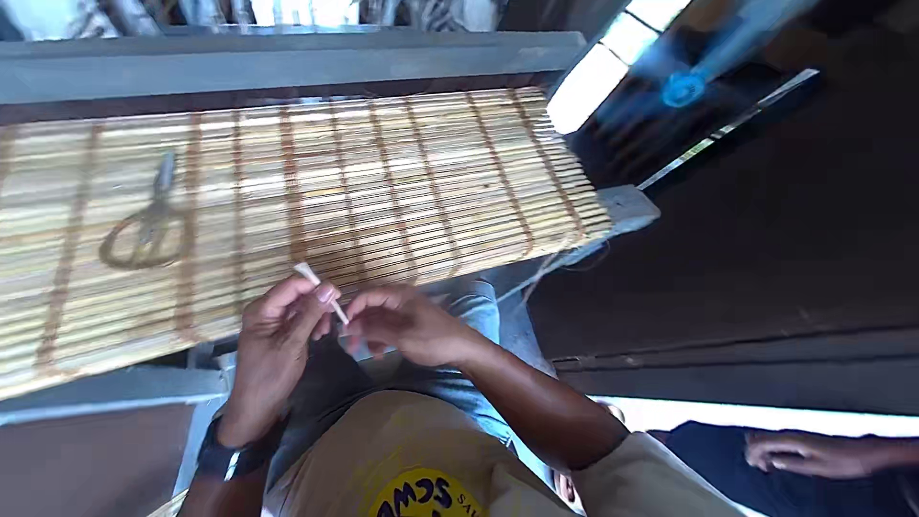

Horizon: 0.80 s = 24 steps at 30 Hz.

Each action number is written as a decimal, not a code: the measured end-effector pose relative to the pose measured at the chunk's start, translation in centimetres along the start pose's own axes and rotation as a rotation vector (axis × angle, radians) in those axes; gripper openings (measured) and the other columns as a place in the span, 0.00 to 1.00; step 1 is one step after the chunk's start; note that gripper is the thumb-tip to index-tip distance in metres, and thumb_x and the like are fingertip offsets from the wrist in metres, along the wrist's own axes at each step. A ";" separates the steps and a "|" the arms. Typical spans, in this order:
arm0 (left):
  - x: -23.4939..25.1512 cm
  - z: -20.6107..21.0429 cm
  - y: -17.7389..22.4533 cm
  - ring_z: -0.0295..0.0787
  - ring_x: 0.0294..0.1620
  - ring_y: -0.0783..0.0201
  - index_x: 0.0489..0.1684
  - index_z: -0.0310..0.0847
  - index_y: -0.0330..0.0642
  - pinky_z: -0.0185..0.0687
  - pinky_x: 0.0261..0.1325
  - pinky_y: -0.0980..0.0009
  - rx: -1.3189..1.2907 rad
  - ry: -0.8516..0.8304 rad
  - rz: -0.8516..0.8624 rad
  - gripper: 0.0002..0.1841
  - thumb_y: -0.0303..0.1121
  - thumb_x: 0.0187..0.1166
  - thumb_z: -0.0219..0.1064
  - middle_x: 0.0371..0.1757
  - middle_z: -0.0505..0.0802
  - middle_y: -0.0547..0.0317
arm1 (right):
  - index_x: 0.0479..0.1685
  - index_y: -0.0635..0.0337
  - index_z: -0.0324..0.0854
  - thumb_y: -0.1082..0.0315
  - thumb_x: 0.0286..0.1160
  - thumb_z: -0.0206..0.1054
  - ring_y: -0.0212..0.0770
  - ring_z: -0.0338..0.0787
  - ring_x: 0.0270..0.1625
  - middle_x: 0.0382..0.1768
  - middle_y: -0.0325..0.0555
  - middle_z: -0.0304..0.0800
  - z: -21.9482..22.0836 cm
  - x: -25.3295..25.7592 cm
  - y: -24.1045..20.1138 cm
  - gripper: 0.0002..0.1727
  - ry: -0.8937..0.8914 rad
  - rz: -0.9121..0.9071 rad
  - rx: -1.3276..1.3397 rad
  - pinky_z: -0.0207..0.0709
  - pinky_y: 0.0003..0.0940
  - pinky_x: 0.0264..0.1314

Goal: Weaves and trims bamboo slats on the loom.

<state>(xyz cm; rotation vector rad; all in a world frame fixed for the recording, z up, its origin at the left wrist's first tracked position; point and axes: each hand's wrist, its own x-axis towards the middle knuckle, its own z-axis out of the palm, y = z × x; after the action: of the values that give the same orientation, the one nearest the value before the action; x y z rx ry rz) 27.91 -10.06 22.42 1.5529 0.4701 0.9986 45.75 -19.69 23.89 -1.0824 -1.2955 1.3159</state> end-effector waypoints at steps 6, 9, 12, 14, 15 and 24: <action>3.1 2.8 -0.6 0.86 0.26 0.78 0.40 0.87 0.54 0.84 0.30 0.82 0.071 -0.093 0.079 0.04 0.34 0.84 0.67 0.30 0.92 0.76 | 0.47 0.68 0.84 0.73 0.87 0.61 0.21 0.77 0.24 0.27 0.36 0.86 -2.0 -0.6 -0.6 0.08 0.246 -0.083 0.117 0.69 0.16 0.25; 4.8 4.8 -0.7 0.86 0.25 0.77 0.39 0.86 0.54 0.85 0.30 0.81 0.076 -0.168 0.091 0.04 0.35 0.85 0.67 0.28 0.91 0.77 | 0.43 0.68 0.85 0.74 0.84 0.62 0.20 0.76 0.27 0.27 0.34 0.83 -3.7 -1.9 -0.7 0.07 0.350 -0.172 0.015 0.71 0.16 0.31; 6.4 7.1 -0.9 0.87 0.26 0.77 0.39 0.86 0.52 0.86 0.32 0.80 0.100 -0.277 0.106 0.05 0.37 0.86 0.66 0.29 0.91 0.76 | 0.44 0.68 0.85 0.71 0.85 0.62 0.20 0.77 0.28 0.26 0.34 0.82 -6.2 -3.8 -1.1 0.09 0.388 -0.223 -0.143 0.71 0.17 0.32; 8.1 8.1 -0.9 0.90 0.32 0.75 0.47 0.88 0.49 0.88 0.37 0.79 0.141 -0.459 0.103 0.09 0.42 0.86 0.67 0.36 0.94 0.72 | 0.45 0.67 0.86 0.70 0.86 0.61 0.21 0.78 0.29 0.27 0.34 0.83 -8.6 -5.6 -1.6 0.10 0.420 -0.197 -0.215 0.74 0.18 0.34; 9.3 8.4 -0.7 0.91 0.36 0.73 0.53 0.88 0.48 0.89 0.40 0.77 0.188 -0.569 0.096 0.13 0.46 0.85 0.67 0.42 0.95 0.69 | 0.45 0.66 0.87 0.70 0.86 0.60 0.21 0.79 0.29 0.27 0.33 0.84 -9.9 -6.6 -1.8 0.10 0.454 -0.181 -0.235 0.75 0.19 0.34; 26.6 16.7 2.7 0.96 0.43 0.54 0.62 0.84 0.38 0.93 0.50 0.50 0.687 -0.466 0.017 0.22 0.46 0.94 0.52 0.50 0.94 0.47 | 0.45 0.51 0.89 0.64 0.85 0.64 0.18 0.71 0.19 0.23 0.27 0.82 -18.7 -17.3 0.6 0.08 0.716 -0.346 0.090 0.65 0.15 0.20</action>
<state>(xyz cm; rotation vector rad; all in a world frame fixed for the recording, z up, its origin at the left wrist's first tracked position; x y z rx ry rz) 55.45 -0.42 34.49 2.3300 0.4912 0.4612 66.71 -34.07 21.94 -1.0679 -0.8188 0.6246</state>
